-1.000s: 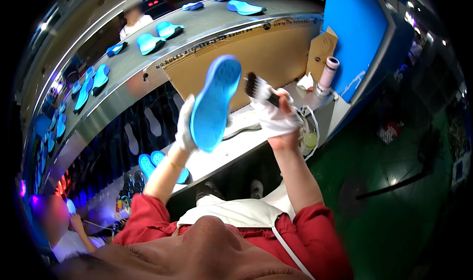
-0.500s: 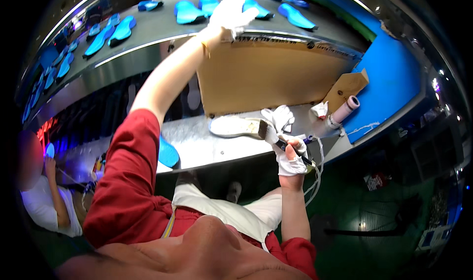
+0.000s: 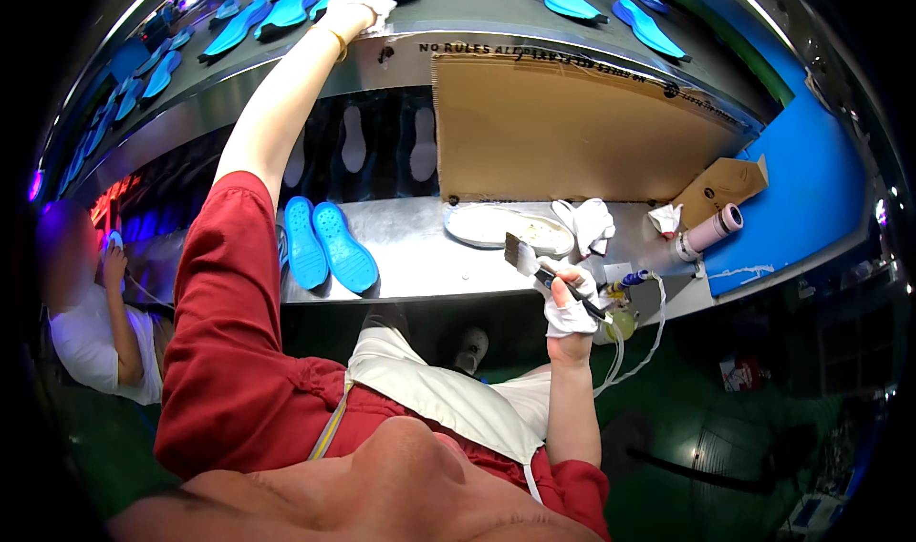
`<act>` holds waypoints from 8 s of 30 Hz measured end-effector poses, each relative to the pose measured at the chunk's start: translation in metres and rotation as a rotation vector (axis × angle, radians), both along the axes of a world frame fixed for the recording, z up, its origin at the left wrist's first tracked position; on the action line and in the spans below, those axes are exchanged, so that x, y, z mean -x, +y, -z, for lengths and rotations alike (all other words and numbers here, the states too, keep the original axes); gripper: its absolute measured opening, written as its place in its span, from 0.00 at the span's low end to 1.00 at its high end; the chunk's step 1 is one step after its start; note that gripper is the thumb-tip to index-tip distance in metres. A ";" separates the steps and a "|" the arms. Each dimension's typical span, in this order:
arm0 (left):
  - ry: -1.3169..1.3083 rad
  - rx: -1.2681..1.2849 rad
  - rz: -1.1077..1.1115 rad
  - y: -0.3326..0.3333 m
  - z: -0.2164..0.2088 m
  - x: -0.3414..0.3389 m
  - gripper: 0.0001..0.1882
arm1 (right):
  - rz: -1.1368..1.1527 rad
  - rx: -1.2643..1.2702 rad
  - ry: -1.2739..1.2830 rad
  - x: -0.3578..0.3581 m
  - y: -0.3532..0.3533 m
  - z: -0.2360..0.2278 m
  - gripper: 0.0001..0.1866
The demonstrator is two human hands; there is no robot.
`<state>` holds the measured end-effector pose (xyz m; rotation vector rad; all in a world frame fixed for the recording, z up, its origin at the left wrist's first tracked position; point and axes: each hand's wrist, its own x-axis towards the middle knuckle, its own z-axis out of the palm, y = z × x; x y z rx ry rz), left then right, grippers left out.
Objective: The person applies adhesive to the edges and surfaces of blue insoles using a brush attached to a dispenser, then places the insoles on a conveyor belt.
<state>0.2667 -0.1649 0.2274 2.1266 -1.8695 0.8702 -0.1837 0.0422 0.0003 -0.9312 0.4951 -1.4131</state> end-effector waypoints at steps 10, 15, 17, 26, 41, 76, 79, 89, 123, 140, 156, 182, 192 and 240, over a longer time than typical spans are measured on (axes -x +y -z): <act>0.742 0.423 0.627 0.124 -0.016 0.015 0.30 | 0.115 0.097 0.424 -0.008 0.006 0.014 0.08; 1.756 -0.010 1.430 0.172 0.034 0.085 0.36 | 0.119 0.020 0.371 0.009 0.006 0.020 0.07; 2.116 -0.317 1.453 0.183 0.088 0.112 0.38 | 0.179 0.024 0.403 0.003 0.016 0.008 0.09; 3.133 -0.930 0.778 0.289 0.239 0.204 0.52 | 0.085 0.120 0.491 -0.011 0.061 -0.019 0.07; 2.894 -0.041 0.535 0.269 0.262 0.264 0.43 | 0.128 0.326 0.601 -0.071 0.061 -0.025 0.08; 2.908 -0.511 0.850 0.255 0.257 0.253 0.59 | 0.034 0.356 0.603 -0.039 0.078 -0.010 0.05; 3.171 -0.484 1.130 0.240 0.269 0.251 0.57 | -0.126 -0.041 0.355 -0.032 0.073 -0.022 0.05; 2.925 -0.276 1.505 0.210 0.260 0.243 0.48 | -0.064 -0.087 0.223 -0.028 0.067 -0.007 0.06; 1.863 -0.906 0.519 0.164 0.220 0.229 0.39 | -0.351 -0.044 0.681 -0.016 0.020 -0.025 0.04; 2.122 -0.577 0.574 0.180 0.205 0.207 0.39 | -0.290 0.146 0.641 0.011 -0.006 -0.018 0.05; 3.084 -0.573 0.811 0.254 0.269 0.253 0.37 | 0.325 0.448 0.788 -0.025 0.014 -0.008 0.08; 2.924 -0.301 0.751 0.223 0.269 0.243 0.42 | 0.109 0.465 0.856 -0.031 0.054 -0.009 0.12; 3.204 -0.367 1.063 0.228 0.255 0.246 0.46 | -0.030 0.187 0.678 -0.011 0.036 -0.016 0.04; 2.790 -0.435 0.873 0.193 0.228 0.231 0.42 | 0.168 0.810 0.824 -0.027 0.033 -0.024 0.10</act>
